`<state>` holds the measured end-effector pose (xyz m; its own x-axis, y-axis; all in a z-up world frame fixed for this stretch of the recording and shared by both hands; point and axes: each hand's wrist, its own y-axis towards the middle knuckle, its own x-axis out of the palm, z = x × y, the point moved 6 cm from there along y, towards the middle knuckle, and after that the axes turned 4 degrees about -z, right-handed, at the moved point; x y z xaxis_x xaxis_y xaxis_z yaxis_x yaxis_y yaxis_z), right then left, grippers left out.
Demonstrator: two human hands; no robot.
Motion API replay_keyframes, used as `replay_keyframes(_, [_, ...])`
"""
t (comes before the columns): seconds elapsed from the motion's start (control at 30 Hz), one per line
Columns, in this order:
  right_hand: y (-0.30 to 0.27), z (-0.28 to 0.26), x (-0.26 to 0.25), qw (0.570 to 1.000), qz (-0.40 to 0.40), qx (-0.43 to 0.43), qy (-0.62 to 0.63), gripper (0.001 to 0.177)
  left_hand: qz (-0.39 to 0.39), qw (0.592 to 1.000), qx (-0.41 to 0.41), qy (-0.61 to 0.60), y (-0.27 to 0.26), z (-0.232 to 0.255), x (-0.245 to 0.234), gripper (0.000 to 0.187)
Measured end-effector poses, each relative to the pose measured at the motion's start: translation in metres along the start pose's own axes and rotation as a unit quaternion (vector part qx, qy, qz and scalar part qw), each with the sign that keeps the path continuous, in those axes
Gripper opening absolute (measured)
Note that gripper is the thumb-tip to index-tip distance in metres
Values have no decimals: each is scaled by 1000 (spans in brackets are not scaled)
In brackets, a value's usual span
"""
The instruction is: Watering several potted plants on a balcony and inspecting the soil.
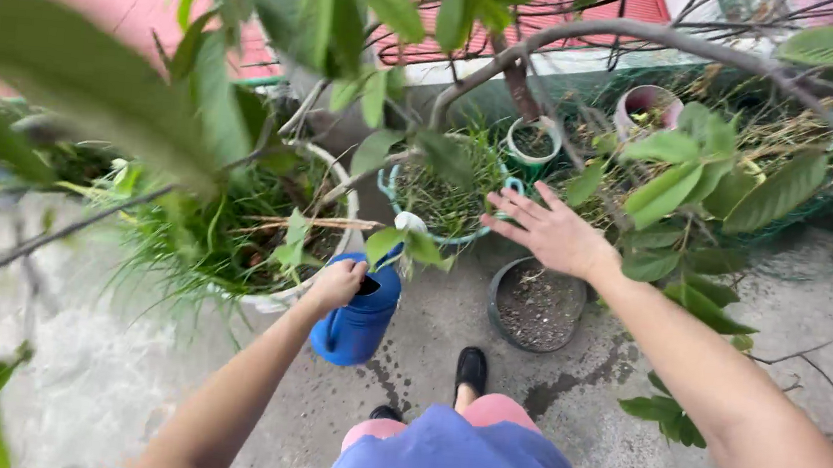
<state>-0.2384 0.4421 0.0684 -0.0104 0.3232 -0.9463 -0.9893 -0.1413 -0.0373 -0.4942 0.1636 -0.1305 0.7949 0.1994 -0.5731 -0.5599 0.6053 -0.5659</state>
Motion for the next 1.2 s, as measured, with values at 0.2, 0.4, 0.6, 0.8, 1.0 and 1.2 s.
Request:
replay_keyframes(0.2, [9,9,16,996,4,-64,60,91,72,963,229,124,182,43,64,39])
replay_keyframes(0.4, [-4,8,52,979,-11,-134,152,82,265,870,337,245,253,129,84,39])
replay_keyframes(0.6, [-33,67,162,970,-53,182,151,63,208,955,136,165,224,192,54,49])
replay_keyframes(0.8, [-32,89,193,915,-66,342,203,45,255,939,114,201,247,161,48,46])
replay_keyframes(1.0, [-30,82,199,924,-20,338,180,40,383,846,205,308,226,166,58,33])
replay_keyframes(1.2, [-27,89,159,919,-74,321,217,54,330,901,123,252,223,198,53,31])
